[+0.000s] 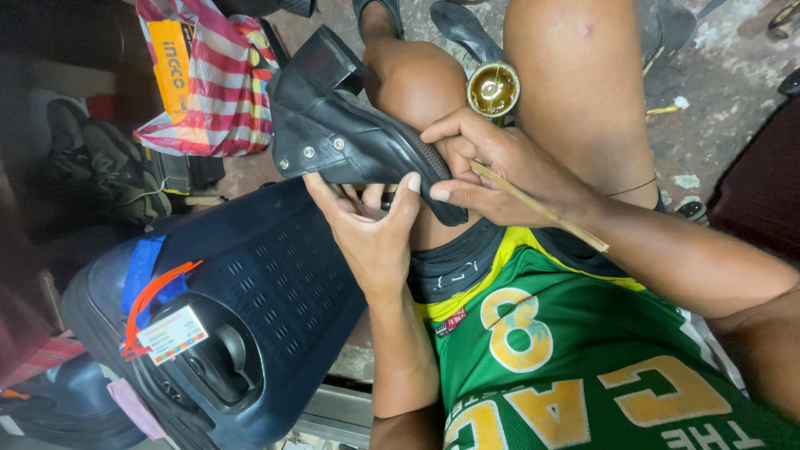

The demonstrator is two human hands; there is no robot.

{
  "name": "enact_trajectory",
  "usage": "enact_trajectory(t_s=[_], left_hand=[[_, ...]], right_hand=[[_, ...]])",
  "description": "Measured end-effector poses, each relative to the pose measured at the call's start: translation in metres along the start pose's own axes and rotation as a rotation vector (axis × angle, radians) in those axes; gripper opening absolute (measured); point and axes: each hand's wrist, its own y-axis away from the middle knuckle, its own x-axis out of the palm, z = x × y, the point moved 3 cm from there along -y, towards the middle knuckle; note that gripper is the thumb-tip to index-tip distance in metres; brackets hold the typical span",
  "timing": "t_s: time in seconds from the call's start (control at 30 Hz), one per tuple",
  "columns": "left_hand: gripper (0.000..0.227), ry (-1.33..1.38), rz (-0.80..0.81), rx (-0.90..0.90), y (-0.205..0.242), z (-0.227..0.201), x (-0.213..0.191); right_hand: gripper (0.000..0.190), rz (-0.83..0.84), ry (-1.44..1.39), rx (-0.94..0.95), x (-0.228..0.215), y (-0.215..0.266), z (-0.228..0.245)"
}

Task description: The person sits on the floor and repairs a black shoe by applying adhesive to the sole and pressing it into place. They use a small wooden stick to spread the glue and hold the shoe steady with both hands.

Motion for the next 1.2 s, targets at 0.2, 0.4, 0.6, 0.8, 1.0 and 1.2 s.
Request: enact_trajectory(t_s=[0.2, 0.4, 0.6, 0.8, 1.0, 1.2], left_hand=[[0.107, 0.012, -0.029, -0.037, 0.002, -0.007, 0.002], [0.118, -0.230, -0.134, 0.000, 0.007, -0.017, 0.002], [0.088, -0.144, -0.002, -0.005, 0.007, -0.015, -0.005], [0.076, -0.314, 0.029, 0.081, 0.008, -0.014, -0.009], [0.073, -0.440, 0.046, 0.100, 0.008, -0.021, 0.000], [0.074, -0.299, 0.075, 0.039, 0.008, -0.027, 0.010]], right_hand=[[0.063, 0.030, -0.041, 0.016, 0.004, 0.002, 0.003], [0.077, 0.027, 0.002, -0.062, 0.010, 0.001, 0.001], [0.085, 0.014, 0.024, -0.136, 0.018, 0.002, 0.001], [0.086, 0.022, 0.033, -0.124, 0.016, 0.002, 0.001], [0.087, 0.021, 0.050, -0.127, 0.013, 0.004, 0.000], [0.090, 0.039, 0.079, -0.085, 0.007, 0.006, -0.002]])
